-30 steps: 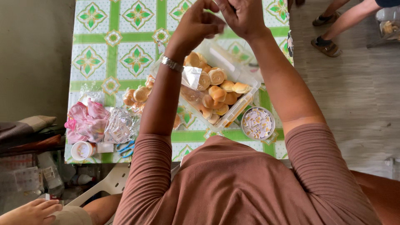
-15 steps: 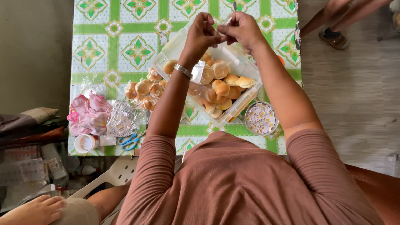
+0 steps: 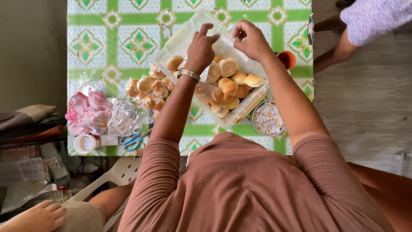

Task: The person picks up individual bread rolls from a clear container and places them into small plastic bags. The person then twists and ties each bag closed by hand and places the finished items on the table.

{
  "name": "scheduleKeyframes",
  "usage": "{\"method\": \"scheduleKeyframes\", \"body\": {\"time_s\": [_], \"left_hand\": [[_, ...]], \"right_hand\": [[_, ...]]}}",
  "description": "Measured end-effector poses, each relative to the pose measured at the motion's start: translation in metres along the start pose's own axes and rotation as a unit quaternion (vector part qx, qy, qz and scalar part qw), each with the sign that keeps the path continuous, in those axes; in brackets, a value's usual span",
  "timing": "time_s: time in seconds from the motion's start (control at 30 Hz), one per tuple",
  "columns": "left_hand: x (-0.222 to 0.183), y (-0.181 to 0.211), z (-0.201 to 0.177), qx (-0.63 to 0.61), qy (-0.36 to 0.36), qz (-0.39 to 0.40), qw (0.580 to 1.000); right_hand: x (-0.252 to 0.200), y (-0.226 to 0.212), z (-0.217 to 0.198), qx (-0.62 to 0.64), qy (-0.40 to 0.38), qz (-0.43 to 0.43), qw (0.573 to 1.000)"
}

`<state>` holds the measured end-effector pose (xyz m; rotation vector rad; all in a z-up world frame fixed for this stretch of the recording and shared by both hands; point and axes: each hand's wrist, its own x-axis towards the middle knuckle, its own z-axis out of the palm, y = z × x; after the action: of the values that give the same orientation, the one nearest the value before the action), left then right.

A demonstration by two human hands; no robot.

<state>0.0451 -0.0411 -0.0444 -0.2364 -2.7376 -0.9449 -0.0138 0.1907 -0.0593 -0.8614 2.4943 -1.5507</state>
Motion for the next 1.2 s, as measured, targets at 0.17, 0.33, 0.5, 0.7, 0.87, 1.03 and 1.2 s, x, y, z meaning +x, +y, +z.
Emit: {"method": "scheduleKeyframes", "body": {"time_s": [0.17, 0.33, 0.5, 0.7, 0.87, 1.03, 1.2], "left_hand": [[-0.005, -0.015, -0.015, -0.070, 0.016, 0.019, 0.997], [-0.006, -0.017, -0.002, -0.077, 0.081, 0.021, 0.994], [-0.029, -0.018, 0.008, -0.127, 0.064, -0.020, 0.990], [-0.049, -0.027, 0.008, -0.089, 0.048, -0.056, 0.993], [-0.048, -0.033, 0.024, -0.027, 0.013, -0.135, 0.990], [-0.039, -0.018, 0.051, -0.056, -0.017, -0.039, 0.998], [-0.024, 0.011, 0.043, -0.169, -0.093, -0.048, 0.980]], "right_hand": [[-0.045, 0.096, 0.065, 0.070, -0.025, 0.177, 0.981], [-0.104, 0.136, 0.145, -0.217, -0.119, 0.365, 0.897], [-0.116, 0.123, 0.156, -0.287, -0.090, 0.367, 0.880], [-0.113, 0.102, 0.133, 0.178, 0.083, 0.358, 0.913], [-0.086, 0.055, 0.069, 0.551, 0.149, 0.299, 0.765], [-0.070, -0.027, 0.064, 0.516, 0.236, 0.067, 0.821], [-0.068, -0.050, 0.073, 0.428, 0.273, 0.023, 0.861]]}}
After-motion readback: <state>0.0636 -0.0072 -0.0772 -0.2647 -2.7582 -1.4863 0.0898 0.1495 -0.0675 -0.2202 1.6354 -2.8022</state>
